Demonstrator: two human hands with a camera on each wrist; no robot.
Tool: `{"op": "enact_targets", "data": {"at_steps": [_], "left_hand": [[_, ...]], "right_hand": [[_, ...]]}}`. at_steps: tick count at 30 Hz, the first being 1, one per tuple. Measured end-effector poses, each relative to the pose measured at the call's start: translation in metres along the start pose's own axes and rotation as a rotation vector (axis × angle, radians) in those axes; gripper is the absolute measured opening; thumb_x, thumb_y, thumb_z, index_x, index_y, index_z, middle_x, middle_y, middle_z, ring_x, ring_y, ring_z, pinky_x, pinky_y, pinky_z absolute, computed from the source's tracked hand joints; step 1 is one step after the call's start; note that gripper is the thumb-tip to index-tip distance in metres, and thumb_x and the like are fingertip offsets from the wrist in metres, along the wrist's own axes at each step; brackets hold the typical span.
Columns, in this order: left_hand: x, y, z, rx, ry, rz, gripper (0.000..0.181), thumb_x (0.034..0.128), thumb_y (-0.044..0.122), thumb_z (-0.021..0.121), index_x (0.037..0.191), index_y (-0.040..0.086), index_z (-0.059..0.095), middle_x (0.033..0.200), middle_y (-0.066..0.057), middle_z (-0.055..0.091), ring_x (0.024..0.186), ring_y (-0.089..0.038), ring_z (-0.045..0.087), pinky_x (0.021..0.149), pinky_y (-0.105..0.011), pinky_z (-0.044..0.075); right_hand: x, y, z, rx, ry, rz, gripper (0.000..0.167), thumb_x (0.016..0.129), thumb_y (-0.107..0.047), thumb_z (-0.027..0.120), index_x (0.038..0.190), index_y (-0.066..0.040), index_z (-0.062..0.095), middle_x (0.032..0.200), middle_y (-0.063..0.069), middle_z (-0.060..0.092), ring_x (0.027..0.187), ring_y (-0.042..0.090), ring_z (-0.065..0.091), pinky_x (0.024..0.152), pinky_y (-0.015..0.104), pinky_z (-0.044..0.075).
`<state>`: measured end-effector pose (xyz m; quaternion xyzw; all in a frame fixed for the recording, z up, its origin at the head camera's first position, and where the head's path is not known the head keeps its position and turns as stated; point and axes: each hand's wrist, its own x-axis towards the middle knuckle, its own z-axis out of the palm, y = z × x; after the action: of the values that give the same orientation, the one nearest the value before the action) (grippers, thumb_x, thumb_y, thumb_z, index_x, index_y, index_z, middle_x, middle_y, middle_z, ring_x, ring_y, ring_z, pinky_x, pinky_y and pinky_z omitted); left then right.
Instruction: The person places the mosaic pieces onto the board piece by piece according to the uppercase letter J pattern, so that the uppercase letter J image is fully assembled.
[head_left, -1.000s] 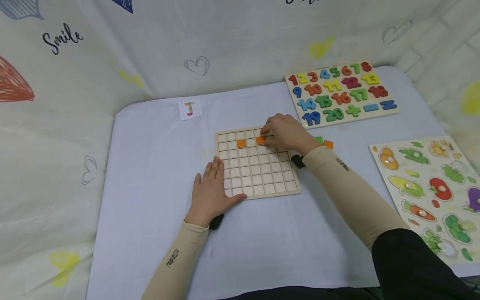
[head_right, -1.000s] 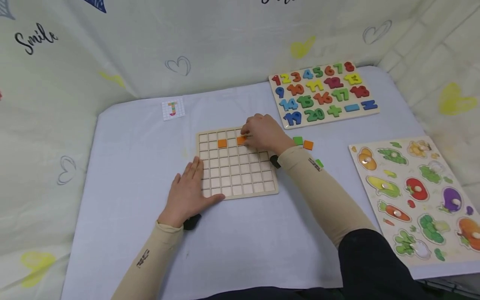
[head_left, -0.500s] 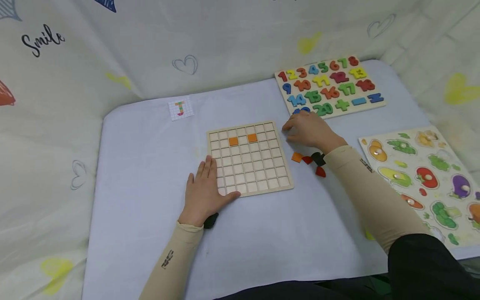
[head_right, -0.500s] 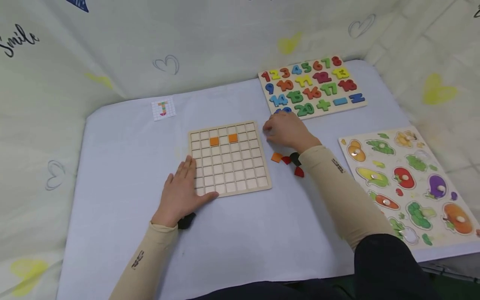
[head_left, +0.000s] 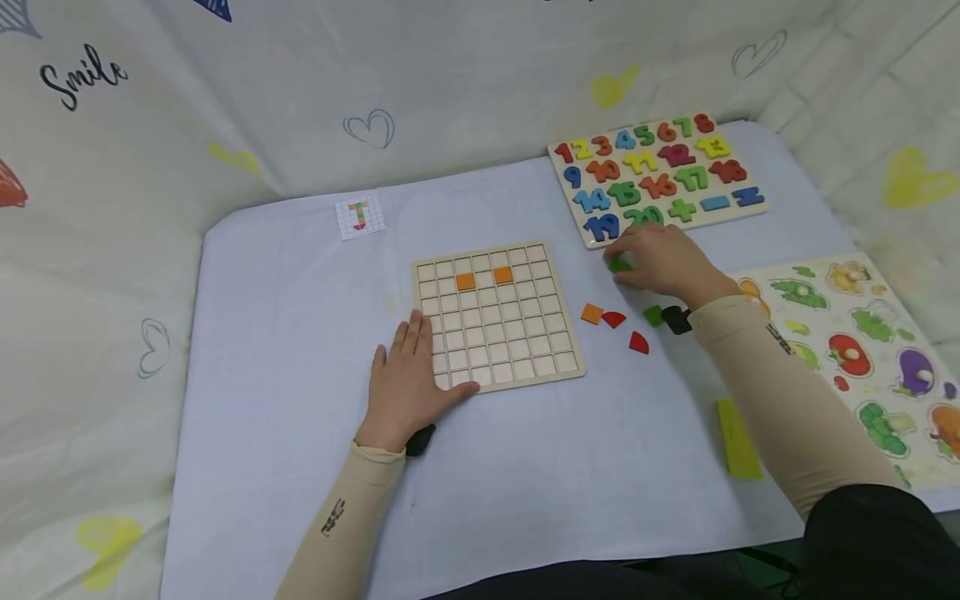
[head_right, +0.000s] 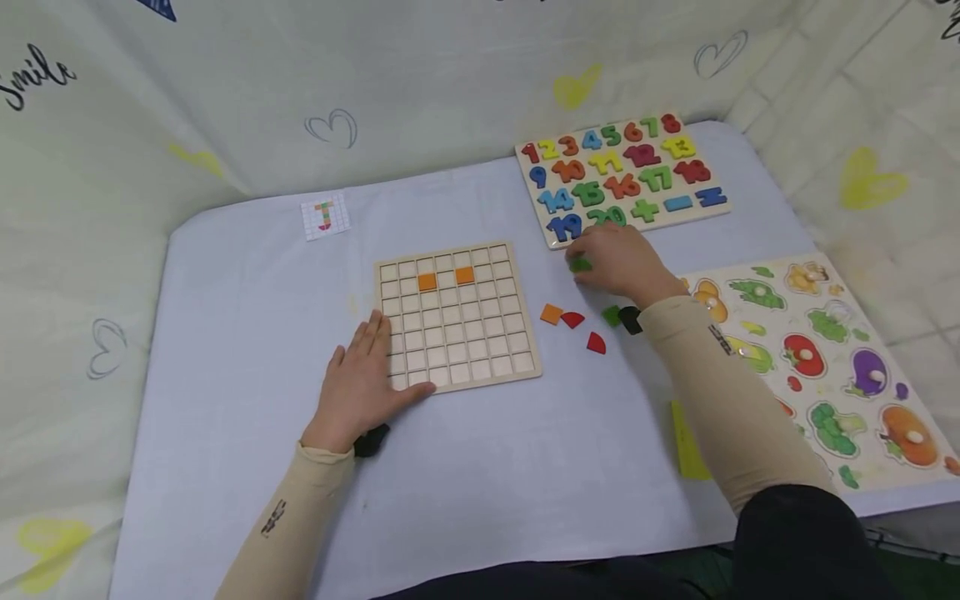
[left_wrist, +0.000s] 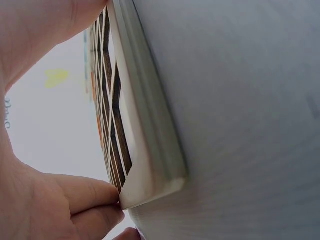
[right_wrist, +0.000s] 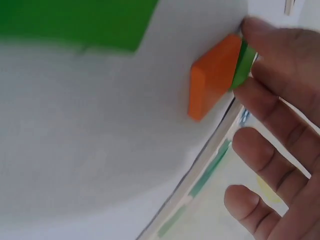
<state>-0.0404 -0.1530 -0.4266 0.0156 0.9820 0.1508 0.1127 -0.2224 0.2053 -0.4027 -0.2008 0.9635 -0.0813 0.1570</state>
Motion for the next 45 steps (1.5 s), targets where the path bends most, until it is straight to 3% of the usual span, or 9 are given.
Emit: {"op": "enact_targets", "data": {"at_steps": [13, 22, 28, 33, 45], "left_hand": [[0.0, -0.001, 0.0, 0.005, -0.004, 0.0, 0.126, 0.0802, 0.075, 0.072, 0.166, 0.003, 0.015, 0.176, -0.012, 0.011, 0.162, -0.036, 0.02, 0.123, -0.069, 0.025], [0.0, 0.0, 0.0, 0.0, 0.008, 0.003, 0.126, 0.0791, 0.075, 0.074, 0.165, 0.001, 0.018, 0.175, -0.015, 0.013, 0.161, -0.038, 0.022, 0.122, -0.07, 0.027], [0.0, 0.0, 0.0, 0.003, 0.003, 0.001, 0.126, 0.0798, 0.075, 0.073, 0.166, 0.002, 0.017, 0.176, -0.014, 0.011, 0.162, -0.037, 0.021, 0.122, -0.07, 0.026], [0.001, 0.0, -0.002, -0.003, 0.007, -0.002, 0.125, 0.0796, 0.074, 0.074, 0.165, 0.002, 0.018, 0.175, -0.014, 0.013, 0.162, -0.037, 0.021, 0.122, -0.07, 0.026], [0.002, 0.001, 0.001, 0.013, -0.003, -0.012, 0.126, 0.0797, 0.076, 0.072, 0.165, 0.002, 0.018, 0.175, -0.014, 0.013, 0.162, -0.037, 0.021, 0.122, -0.069, 0.027]], "right_hand": [[-0.008, 0.006, 0.0, 0.004, -0.016, -0.025, 0.034, 0.087, -0.014, 0.083, 0.12, -0.008, 0.077, 0.119, 0.015, 0.075, 0.113, 0.035, 0.063, 0.101, 0.057, 0.052], [-0.005, -0.003, 0.003, -0.015, 0.031, -0.078, 0.029, 0.087, -0.016, 0.082, 0.115, -0.01, 0.079, 0.128, 0.016, 0.072, 0.125, 0.04, 0.059, 0.11, 0.061, 0.046], [0.003, -0.012, 0.004, 0.018, 0.05, -0.08, 0.029, 0.087, -0.02, 0.081, 0.114, -0.008, 0.079, 0.12, 0.014, 0.076, 0.118, 0.036, 0.063, 0.108, 0.059, 0.047], [0.017, -0.032, 0.005, 0.038, 0.059, -0.147, 0.028, 0.089, -0.022, 0.079, 0.113, -0.008, 0.08, 0.114, 0.011, 0.077, 0.112, 0.032, 0.064, 0.106, 0.057, 0.048], [0.052, -0.103, 0.008, 0.016, 0.084, -0.307, 0.026, 0.091, -0.026, 0.081, 0.113, -0.012, 0.081, 0.113, 0.007, 0.077, 0.111, 0.031, 0.067, 0.103, 0.053, 0.051]]}}
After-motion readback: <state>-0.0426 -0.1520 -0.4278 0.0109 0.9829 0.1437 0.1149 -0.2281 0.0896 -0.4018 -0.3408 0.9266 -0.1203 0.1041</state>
